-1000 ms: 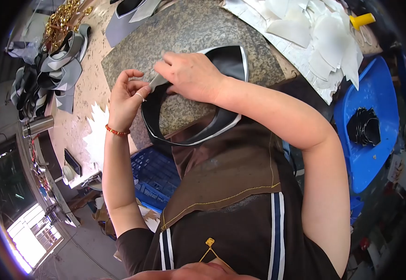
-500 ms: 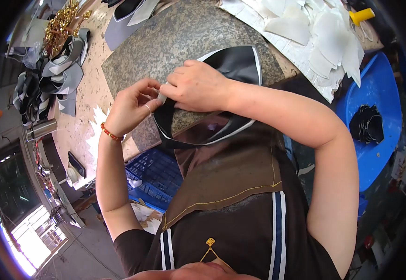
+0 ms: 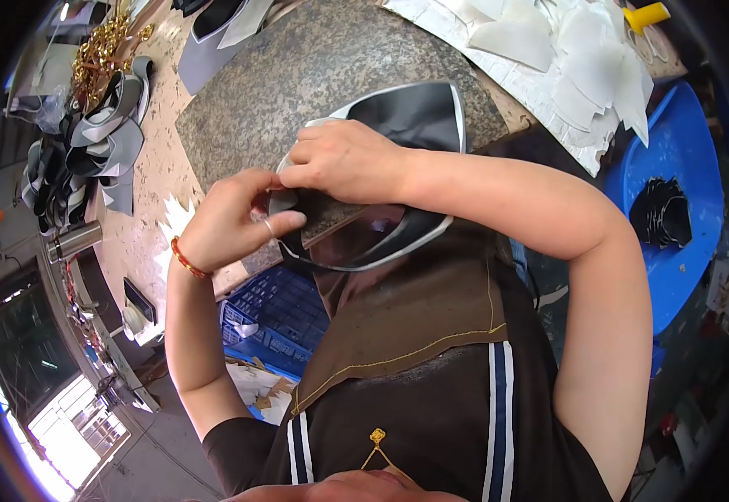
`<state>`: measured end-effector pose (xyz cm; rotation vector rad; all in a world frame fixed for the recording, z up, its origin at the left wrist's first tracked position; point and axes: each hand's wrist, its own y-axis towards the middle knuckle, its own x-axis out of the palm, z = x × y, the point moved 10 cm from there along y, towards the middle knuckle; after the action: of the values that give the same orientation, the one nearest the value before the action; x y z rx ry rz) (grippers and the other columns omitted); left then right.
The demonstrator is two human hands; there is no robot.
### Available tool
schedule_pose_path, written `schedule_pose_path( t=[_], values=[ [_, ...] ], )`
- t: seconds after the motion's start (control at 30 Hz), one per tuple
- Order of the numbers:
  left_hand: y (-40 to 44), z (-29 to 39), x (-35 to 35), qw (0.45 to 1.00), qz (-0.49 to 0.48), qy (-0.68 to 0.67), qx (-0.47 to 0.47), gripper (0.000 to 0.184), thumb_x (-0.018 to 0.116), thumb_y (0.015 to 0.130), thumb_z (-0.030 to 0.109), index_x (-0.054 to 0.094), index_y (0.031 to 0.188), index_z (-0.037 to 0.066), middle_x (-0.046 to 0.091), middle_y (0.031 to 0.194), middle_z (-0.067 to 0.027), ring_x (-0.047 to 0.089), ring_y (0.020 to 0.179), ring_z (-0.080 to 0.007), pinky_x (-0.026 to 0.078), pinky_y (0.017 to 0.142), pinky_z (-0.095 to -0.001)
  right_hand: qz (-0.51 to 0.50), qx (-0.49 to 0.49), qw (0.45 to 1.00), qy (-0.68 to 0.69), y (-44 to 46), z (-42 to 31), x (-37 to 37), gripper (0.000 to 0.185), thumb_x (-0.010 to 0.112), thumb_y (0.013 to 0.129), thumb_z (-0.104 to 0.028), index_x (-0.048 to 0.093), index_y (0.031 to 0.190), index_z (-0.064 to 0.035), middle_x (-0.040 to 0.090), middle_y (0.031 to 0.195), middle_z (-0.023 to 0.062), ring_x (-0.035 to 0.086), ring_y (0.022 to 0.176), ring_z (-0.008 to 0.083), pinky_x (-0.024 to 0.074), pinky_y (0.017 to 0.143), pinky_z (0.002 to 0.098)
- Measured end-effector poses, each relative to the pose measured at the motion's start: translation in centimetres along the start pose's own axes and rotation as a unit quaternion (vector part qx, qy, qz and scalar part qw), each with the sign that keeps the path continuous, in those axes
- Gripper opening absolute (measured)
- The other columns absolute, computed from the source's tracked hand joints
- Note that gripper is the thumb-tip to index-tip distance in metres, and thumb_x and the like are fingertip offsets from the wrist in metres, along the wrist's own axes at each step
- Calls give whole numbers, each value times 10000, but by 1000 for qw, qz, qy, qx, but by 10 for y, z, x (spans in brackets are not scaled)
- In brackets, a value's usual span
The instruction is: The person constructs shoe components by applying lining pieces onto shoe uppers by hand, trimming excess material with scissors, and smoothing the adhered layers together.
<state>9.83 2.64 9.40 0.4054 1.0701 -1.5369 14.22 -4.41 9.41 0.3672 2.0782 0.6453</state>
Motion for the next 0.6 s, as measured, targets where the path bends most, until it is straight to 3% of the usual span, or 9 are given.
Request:
schedule_pose_path(
  t=[0.1, 0.17, 0.27, 0.4, 0.53, 0.6],
  values=[
    [1, -2, 6, 989, 50, 134, -31, 387, 816, 706, 312, 647, 802, -23, 660, 779, -200, 657, 745, -368, 510, 674, -428, -104, 77, 992, -1, 8, 17, 20, 147, 673, 769, -199, 640, 886, -118, 634, 792, 57, 639, 803, 275, 506, 661, 403],
    [4, -19, 11, 987, 52, 141, -57, 382, 819, 695, 304, 652, 800, -23, 656, 752, -206, 660, 744, -373, 512, 676, -430, -195, 142, 970, 12, 17, 30, 26, 239, 747, 739, -235, 653, 906, -92, 673, 800, 97, 659, 840, 311, 502, 683, 437],
    [6, -29, 12, 991, 50, 111, -57, 335, 807, 694, 261, 658, 789, -23, 651, 732, -217, 664, 732, -377, 515, 664, -427, -268, 172, 947, 45, 27, 39, 27, 248, 761, 724, -231, 669, 904, -88, 691, 818, 102, 662, 827, 318, 506, 698, 446],
    [12, -35, 14, 996, 18, 67, -57, 291, 785, 707, 229, 656, 767, -25, 652, 733, -218, 663, 713, -373, 515, 650, -425, -311, 193, 930, 27, 33, 44, 34, 300, 784, 697, -248, 695, 934, -88, 700, 851, 104, 668, 860, 318, 515, 730, 440],
    [13, -36, 14, 996, 15, 57, -60, 279, 781, 702, 221, 652, 752, -21, 650, 733, -219, 660, 710, -369, 514, 653, -414, -339, 165, 925, -51, 40, 46, 47, 335, 822, 645, -309, 724, 832, -50, 704, 820, 143, 687, 811, 321, 537, 656, 422],
    [10, -35, 13, 995, 31, 76, -52, 283, 786, 700, 181, 639, 837, -18, 654, 765, -204, 660, 728, -350, 513, 667, -406, -326, 141, 931, -87, 45, 43, 37, 342, 819, 642, -309, 713, 819, -37, 690, 768, 153, 682, 764, 337, 531, 640, 433]
  ],
)
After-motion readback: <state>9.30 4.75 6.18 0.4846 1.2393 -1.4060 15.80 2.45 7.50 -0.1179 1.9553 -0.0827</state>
